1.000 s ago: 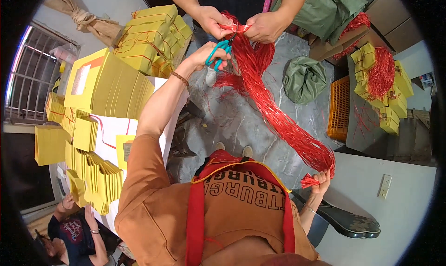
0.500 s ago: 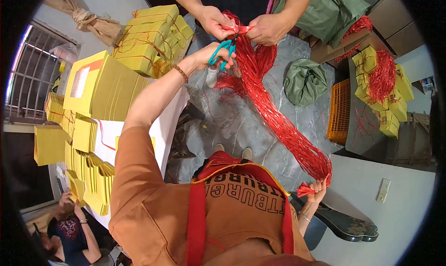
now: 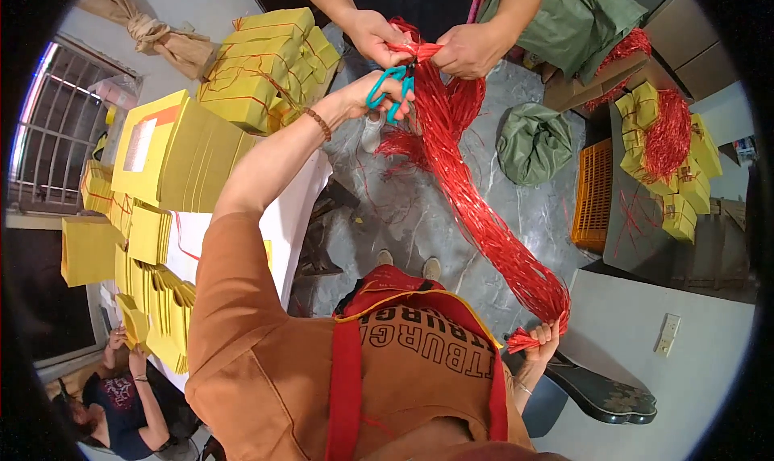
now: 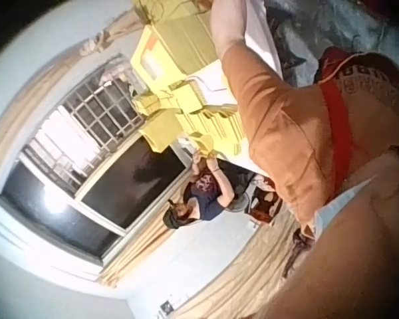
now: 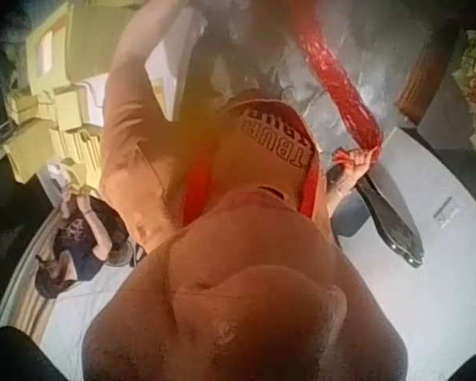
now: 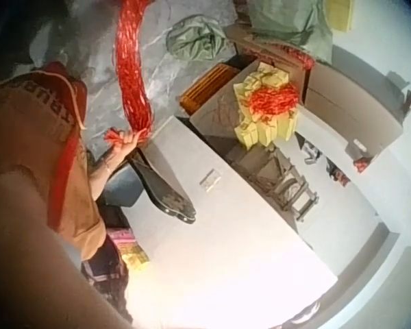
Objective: Folding sheets of joss paper and tying them into bundles using red plastic ribbon.
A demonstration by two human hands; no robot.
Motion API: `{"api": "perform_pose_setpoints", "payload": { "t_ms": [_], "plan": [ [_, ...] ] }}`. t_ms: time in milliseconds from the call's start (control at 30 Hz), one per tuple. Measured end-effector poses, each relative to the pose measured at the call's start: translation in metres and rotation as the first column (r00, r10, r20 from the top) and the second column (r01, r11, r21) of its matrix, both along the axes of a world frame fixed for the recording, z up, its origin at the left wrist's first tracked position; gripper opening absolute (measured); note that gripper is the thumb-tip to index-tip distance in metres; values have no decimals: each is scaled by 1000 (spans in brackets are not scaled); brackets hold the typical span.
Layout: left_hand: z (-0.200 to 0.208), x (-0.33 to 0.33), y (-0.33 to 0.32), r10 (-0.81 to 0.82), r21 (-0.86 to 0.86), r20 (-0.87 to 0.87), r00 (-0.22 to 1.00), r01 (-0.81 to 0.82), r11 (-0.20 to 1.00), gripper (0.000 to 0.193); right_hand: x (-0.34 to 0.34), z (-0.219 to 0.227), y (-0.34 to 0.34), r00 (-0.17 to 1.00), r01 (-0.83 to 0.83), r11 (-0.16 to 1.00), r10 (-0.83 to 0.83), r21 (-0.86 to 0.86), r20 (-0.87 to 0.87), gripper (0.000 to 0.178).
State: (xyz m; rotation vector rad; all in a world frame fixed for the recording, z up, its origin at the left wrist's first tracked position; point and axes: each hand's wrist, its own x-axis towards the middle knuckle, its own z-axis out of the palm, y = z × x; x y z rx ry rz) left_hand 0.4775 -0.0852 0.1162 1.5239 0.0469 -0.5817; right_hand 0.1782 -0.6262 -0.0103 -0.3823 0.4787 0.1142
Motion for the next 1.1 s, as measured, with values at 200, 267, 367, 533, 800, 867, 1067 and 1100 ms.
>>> {"api": "perform_pose_setpoints", "payload": {
  "t_ms": [200,267,367,533,800,867,1067,1100],
  "plan": [
    [-3,-6,6,19,-32,101,995,-16,999,20,-2,1,3,998,12,1000,-14,-25,-63,31],
    [-1,-11,7,19,-61,98,995,-13,998,18,-2,-3,3,999,7,999,-9,-46,-49,30],
    [1,-16,8,29,-96,99,995,-19,995,16,2,-1,6,998,19,1000,-21,-21,-66,29],
    [-3,-24,-20,-132,-120,-77,988,122,985,19,2,3,8,997,25,999,-27,-31,-66,30],
    [-157,-130,-68,-181,-395,-278,943,60,917,23,23,1,25,998,-17,1000,16,-20,-62,29],
    [-161,-169,-84,-32,-439,-553,832,-259,860,25,34,2,33,996,-63,997,61,-33,-65,29],
    [-125,-243,-89,225,-363,-550,804,-473,803,21,94,-5,69,961,-273,961,274,-43,26,26],
    [-126,-248,-82,286,-399,-480,829,-497,771,21,109,5,83,958,-288,955,287,-78,-18,26]
  ]
}}
